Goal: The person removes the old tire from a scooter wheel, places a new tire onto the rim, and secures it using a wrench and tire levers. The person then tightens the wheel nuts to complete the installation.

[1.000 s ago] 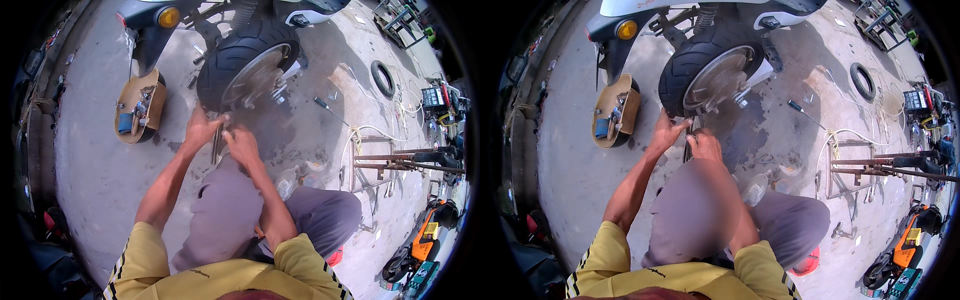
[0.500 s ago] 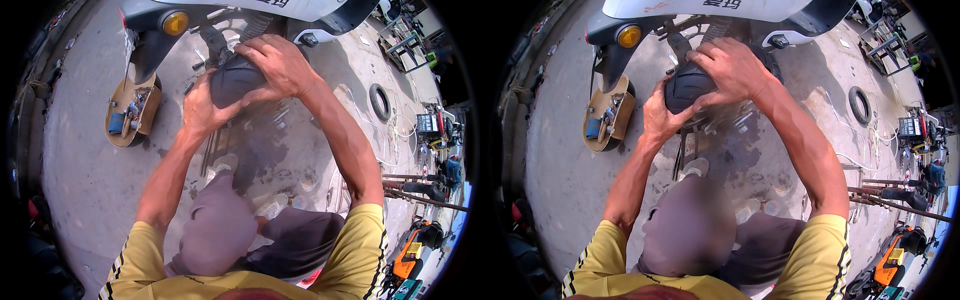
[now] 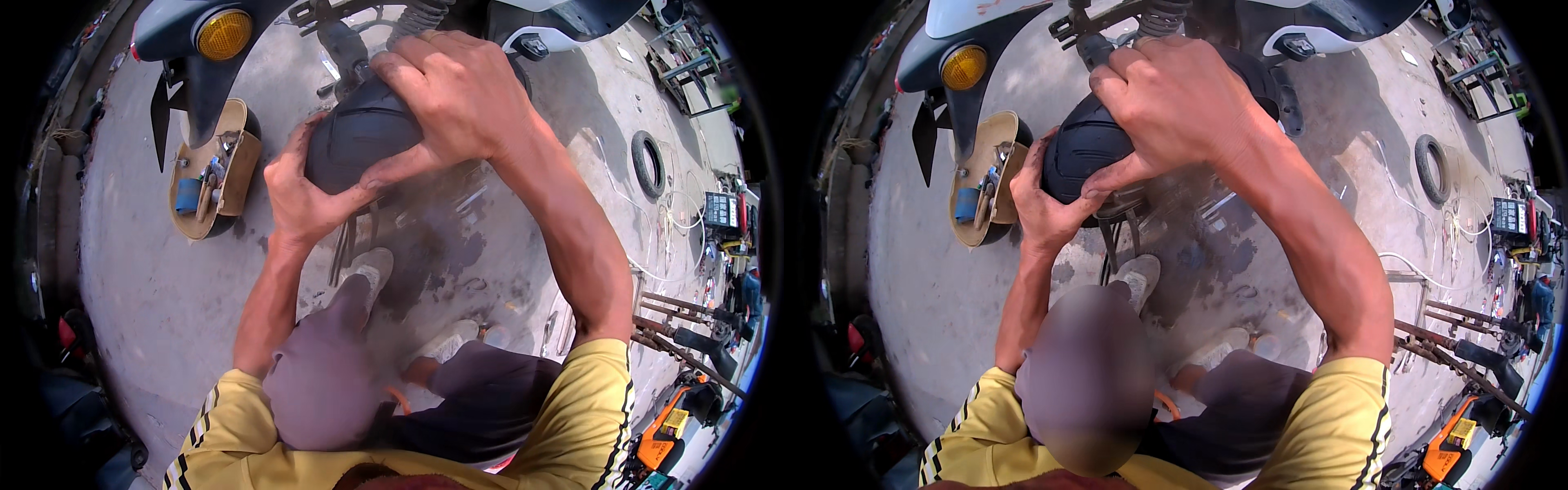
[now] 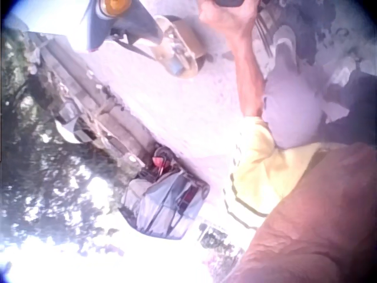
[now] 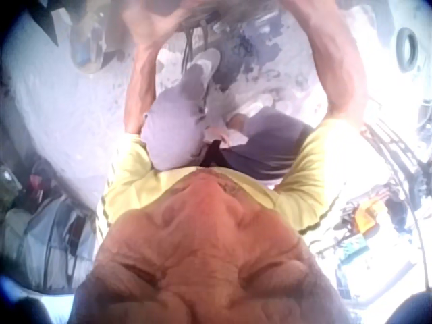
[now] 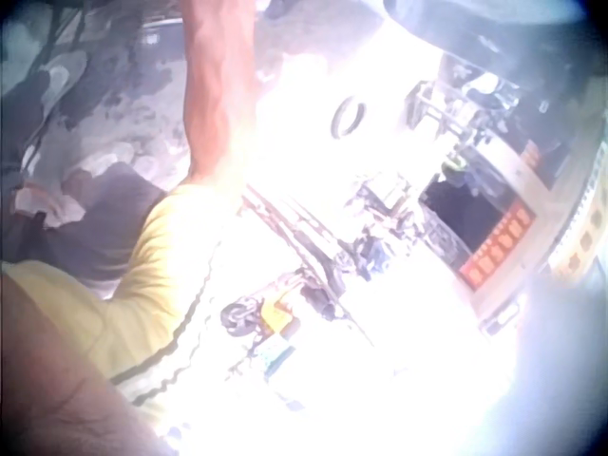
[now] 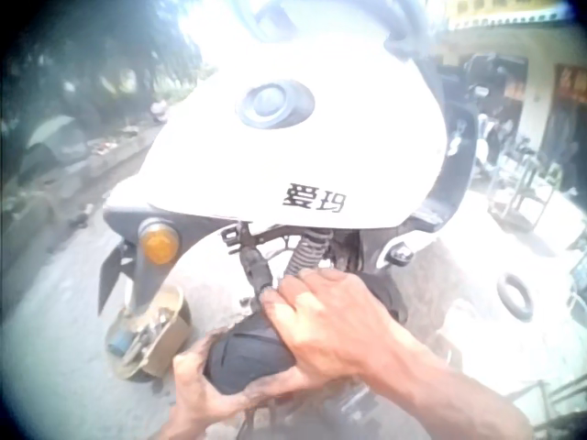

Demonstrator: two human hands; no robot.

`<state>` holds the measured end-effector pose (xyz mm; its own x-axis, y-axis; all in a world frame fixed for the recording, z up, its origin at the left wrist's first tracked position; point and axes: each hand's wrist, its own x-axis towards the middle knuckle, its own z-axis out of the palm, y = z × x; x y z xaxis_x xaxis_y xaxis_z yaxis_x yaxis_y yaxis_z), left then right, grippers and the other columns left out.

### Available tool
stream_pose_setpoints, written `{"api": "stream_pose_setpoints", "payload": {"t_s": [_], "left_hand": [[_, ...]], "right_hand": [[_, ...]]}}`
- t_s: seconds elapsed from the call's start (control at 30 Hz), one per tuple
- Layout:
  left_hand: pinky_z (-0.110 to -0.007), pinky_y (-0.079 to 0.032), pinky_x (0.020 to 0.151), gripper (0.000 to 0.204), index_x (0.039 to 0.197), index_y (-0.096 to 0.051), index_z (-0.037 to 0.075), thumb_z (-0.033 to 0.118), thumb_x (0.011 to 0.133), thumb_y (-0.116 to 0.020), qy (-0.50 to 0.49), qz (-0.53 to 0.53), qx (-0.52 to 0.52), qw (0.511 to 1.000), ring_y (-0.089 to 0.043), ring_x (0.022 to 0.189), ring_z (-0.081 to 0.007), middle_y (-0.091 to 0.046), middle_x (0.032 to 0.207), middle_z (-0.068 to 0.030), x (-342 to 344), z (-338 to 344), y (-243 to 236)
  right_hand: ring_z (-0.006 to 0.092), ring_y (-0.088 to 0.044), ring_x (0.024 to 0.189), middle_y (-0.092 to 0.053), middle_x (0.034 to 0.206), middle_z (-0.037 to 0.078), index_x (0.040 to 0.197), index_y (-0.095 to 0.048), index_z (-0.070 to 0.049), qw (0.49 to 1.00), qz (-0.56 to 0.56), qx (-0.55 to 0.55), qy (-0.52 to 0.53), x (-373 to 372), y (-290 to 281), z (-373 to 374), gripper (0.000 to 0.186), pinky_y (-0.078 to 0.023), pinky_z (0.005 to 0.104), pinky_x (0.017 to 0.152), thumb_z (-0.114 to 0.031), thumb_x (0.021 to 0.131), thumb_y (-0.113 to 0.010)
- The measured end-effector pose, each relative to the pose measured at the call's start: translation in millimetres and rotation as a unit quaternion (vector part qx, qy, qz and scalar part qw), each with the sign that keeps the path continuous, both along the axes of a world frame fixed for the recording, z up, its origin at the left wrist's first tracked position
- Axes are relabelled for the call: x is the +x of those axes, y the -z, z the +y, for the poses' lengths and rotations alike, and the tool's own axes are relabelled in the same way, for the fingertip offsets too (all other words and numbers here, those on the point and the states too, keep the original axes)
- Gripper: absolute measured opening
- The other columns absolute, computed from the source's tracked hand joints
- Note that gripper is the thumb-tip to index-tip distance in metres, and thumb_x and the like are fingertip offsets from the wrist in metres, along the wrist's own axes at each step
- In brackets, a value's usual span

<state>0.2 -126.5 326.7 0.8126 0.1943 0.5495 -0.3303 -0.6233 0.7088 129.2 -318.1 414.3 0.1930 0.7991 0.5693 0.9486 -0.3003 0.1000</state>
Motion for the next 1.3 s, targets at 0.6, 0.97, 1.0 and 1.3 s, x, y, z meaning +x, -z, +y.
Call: {"api": "stream_pose_setpoints", "payload": {"t_s": [0.6, 0.97, 1.0, 1.3], "left_hand": [[-0.047, -0.051, 0.092, 0.088, 0.126, -0.054, -0.005, 0.032, 0.06, -0.098, -0.108, -0.002, 0.078, 0.991, -0.06, 0.11, -0.04, -0.059, 0.117, -0.0215, -11.2, -27.5, -0.2], [-0.045, -0.056, 0.082, 0.075, 0.117, -0.061, -0.002, 0.031, 0.06, -0.096, -0.126, -0.056, 0.111, 0.984, -0.066, 0.098, -0.0363, -0.066, 0.108, -0.0176, -11.5, -30.8, 11.1], [-0.045, -0.056, 0.082, 0.075, 0.118, -0.061, -0.002, 0.031, 0.06, -0.096, -0.125, -0.046, 0.108, 0.985, -0.066, 0.099, -0.0359, -0.066, 0.108, -0.0173, -11.3, -29.4, 8.8], [-0.046, -0.051, 0.099, 0.103, 0.136, -0.046, -0.005, 0.035, 0.058, -0.1, -0.096, -0.034, 0.05, 0.993, -0.059, 0.114, -0.0395, -0.054, 0.128, -0.0231, -26.9, -23.0, 18.3]], "right_hand": [[0.0324, -0.066, 0.08, -0.065, 0.08, 0.011, 0.086, -0.074, 0.0, 0.997, 0.031, 0.04, 0.066, -16.9, -2.9, 9.7, 0.074, -0.056, 0.0434, 0.074, -0.071, 0.065, -0.082], [0.0241, -0.06, 0.06, -0.058, 0.067, 0.002, 0.074, -0.068, -0.01, 0.979, -0.082, 0.183, 0.04, -11.5, 25.2, 4.9, 0.064, -0.049, 0.0343, 0.057, -0.072, 0.063, -0.081], [0.0239, -0.062, 0.062, -0.061, 0.07, 0.002, 0.077, -0.07, -0.01, 0.983, -0.064, 0.167, 0.046, -14.0, 20.9, 3.8, 0.061, -0.05, 0.0339, 0.059, -0.067, 0.062, -0.084], [0.023, -0.068, 0.069, -0.07, 0.079, 0.002, 0.082, -0.074, -0.011, 0.983, -0.041, 0.168, 0.058, -13.2, 16.3, 11.8, 0.048, -0.052, 0.033, 0.062, -0.054, 0.065, -0.088]]}}
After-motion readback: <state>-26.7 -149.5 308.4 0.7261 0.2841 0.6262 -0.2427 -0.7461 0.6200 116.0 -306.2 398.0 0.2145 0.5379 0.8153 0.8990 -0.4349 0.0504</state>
